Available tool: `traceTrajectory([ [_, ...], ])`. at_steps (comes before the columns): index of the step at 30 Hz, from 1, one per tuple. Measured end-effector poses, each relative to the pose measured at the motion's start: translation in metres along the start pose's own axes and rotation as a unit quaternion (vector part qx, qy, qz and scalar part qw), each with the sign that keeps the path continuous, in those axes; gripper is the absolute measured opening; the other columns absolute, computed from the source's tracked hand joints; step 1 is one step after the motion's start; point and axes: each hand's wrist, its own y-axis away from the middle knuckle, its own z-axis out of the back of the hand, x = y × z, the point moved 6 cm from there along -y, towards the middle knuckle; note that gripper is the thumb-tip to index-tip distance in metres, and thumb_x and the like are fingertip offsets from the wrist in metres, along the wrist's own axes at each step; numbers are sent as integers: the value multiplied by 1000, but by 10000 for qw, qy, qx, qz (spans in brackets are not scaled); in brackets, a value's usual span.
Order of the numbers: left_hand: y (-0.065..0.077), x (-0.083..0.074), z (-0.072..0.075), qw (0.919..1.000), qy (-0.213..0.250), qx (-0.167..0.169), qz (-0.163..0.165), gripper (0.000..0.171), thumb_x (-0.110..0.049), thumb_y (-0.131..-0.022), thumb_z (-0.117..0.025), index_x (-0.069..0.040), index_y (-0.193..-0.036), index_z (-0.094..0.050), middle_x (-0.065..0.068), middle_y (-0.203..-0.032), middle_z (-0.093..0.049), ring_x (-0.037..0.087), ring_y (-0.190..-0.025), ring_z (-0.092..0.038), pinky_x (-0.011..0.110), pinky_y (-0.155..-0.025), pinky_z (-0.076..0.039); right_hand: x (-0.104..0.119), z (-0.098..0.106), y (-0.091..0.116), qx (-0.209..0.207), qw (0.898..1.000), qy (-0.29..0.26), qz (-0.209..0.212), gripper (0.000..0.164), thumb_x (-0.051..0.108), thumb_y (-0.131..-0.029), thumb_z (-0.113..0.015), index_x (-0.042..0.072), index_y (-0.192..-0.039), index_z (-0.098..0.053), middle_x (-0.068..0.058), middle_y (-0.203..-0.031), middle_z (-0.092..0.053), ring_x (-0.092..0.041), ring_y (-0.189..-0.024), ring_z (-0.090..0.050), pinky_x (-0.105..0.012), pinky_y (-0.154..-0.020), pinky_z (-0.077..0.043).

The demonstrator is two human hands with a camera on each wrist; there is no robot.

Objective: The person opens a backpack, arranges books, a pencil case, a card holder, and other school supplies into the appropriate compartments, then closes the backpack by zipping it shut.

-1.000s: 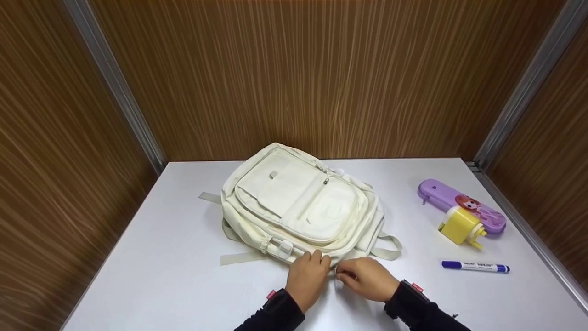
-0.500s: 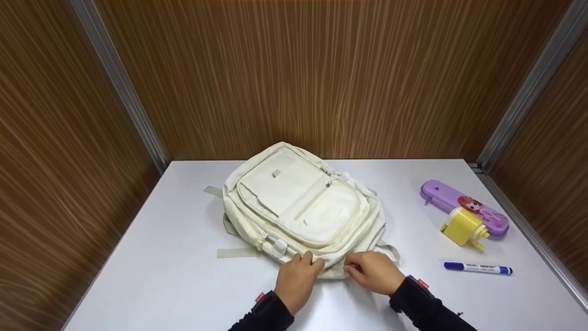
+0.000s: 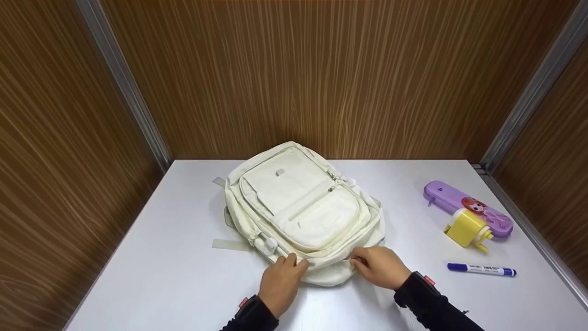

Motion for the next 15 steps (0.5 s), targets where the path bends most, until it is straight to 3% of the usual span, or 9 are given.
traceTrajectory([
  [9,10,22,5,9998,34,122,179,17,-19,-78,-72,-19,-88,-58,-1,-76,-55,16,-62,-54,24,-42,-38,-9,6,-2,51,9997,-238,-71,10,15,-89,-67,17,-80,-64,14,-62,-49,2,-57,-42,-20,-54,-36],
  [15,23,57,8,9971,94,249,706,19,-20,-77,-73,-18,-85,-56,0,-78,-56,18,-64,-53,25,-42,-39,-32,17,7,-44,9985,-251,-481,11,13,-89,-66,17,-79,-64,15,-61,-52,3,-55,-43,-20,-53,-37],
])
